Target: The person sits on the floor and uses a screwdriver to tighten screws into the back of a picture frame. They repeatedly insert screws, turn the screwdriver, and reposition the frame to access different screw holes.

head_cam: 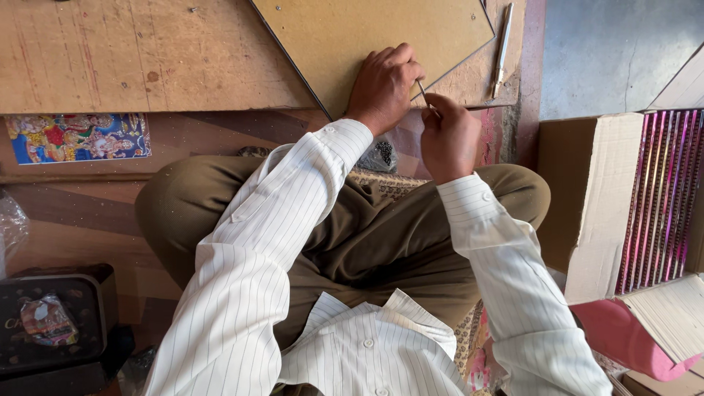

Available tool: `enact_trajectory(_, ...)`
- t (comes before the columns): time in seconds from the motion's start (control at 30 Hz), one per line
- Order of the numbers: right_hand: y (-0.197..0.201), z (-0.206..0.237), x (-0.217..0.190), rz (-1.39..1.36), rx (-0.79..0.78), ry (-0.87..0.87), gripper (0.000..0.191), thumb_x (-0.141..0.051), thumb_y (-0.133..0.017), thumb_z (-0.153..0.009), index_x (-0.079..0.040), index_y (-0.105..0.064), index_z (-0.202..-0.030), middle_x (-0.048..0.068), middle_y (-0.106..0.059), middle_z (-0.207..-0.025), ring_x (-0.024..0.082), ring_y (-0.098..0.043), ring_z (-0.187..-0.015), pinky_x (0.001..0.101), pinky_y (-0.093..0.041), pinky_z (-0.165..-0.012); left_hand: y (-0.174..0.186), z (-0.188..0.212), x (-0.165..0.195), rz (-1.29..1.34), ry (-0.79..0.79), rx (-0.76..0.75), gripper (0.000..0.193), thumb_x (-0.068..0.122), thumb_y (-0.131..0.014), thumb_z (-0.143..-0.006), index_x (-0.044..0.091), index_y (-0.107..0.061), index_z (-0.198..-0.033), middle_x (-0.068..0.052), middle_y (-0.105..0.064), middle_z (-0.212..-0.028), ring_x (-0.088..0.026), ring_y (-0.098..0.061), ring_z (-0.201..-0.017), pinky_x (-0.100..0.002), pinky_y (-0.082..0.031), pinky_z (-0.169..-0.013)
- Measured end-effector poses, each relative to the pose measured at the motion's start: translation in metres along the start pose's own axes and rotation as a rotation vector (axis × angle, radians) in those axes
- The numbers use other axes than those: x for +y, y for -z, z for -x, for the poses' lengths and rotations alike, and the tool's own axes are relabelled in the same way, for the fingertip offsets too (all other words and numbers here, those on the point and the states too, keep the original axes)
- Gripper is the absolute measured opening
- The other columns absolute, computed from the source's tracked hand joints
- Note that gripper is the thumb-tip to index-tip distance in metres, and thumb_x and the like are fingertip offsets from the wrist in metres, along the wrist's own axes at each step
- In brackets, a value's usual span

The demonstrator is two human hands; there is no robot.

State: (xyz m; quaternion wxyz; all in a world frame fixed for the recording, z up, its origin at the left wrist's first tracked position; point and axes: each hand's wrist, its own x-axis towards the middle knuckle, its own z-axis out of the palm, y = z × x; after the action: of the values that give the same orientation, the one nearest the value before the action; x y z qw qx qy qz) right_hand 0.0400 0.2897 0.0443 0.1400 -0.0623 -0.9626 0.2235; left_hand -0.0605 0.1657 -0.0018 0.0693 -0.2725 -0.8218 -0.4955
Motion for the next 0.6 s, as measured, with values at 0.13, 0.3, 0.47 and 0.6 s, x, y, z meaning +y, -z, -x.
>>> enact_trajectory(0.13,-0.010,0.004,-0.002,-0.151,0.032,-0.203,0.024,-0.003,-0.068,-0.097,-0.005,-0.076,-0.119,0.014,-0.075,-0.090,0.017,-0.070,-0.072,0.0305,-0.054,-0.062,-0.002,0.000,0.001,-0.004,-0.010,0.003,0.014,0.002,-0.063,-0.088,0.008,-0.076,-0.086,-0.007,-0.068,-0.096,-0.027,-0.066,-0.096,-0.042,-0.048,-0.089)
enact_trajectory(0.3,-0.010,-0.017,0.007,-1.044,-0.099,-1.052,0.029,-0.010,-0.058,-0.100,-0.001,-0.067,-0.126,0.009,-0.071,-0.080,0.009,-0.051,-0.050,0.0236,-0.034,-0.041,-0.002,0.001,-0.001,-0.032,-0.026,0.009,0.015,0.001,-0.063,-0.087,0.008,-0.075,-0.092,-0.008,-0.067,-0.097,-0.028,-0.066,-0.097,-0.042,-0.049,-0.090)
enact_trajectory(0.47,0.000,-0.032,0.005,-1.424,-0.196,-1.123,0.022,-0.012,-0.055,-0.104,-0.003,-0.057,-0.123,0.007,-0.065,-0.086,0.011,-0.053,-0.054,0.0237,-0.037,-0.044,-0.002,-0.002,0.000,-0.086,-0.007,-0.008,0.017,-0.001,-0.062,-0.088,0.007,-0.074,-0.096,-0.011,-0.066,-0.098,-0.027,-0.066,-0.096,-0.042,-0.050,-0.090)
enact_trajectory(0.6,0.028,-0.009,0.003,-1.035,0.020,-0.917,0.031,-0.009,-0.064,-0.099,0.000,-0.064,-0.129,0.006,-0.066,-0.084,0.009,-0.050,-0.050,0.0245,-0.037,-0.041,-0.001,-0.003,0.000,-0.052,-0.022,-0.004,0.021,-0.005,-0.058,-0.086,0.006,-0.073,-0.096,-0.011,-0.065,-0.100,-0.028,-0.066,-0.097,-0.042,-0.050,-0.091)
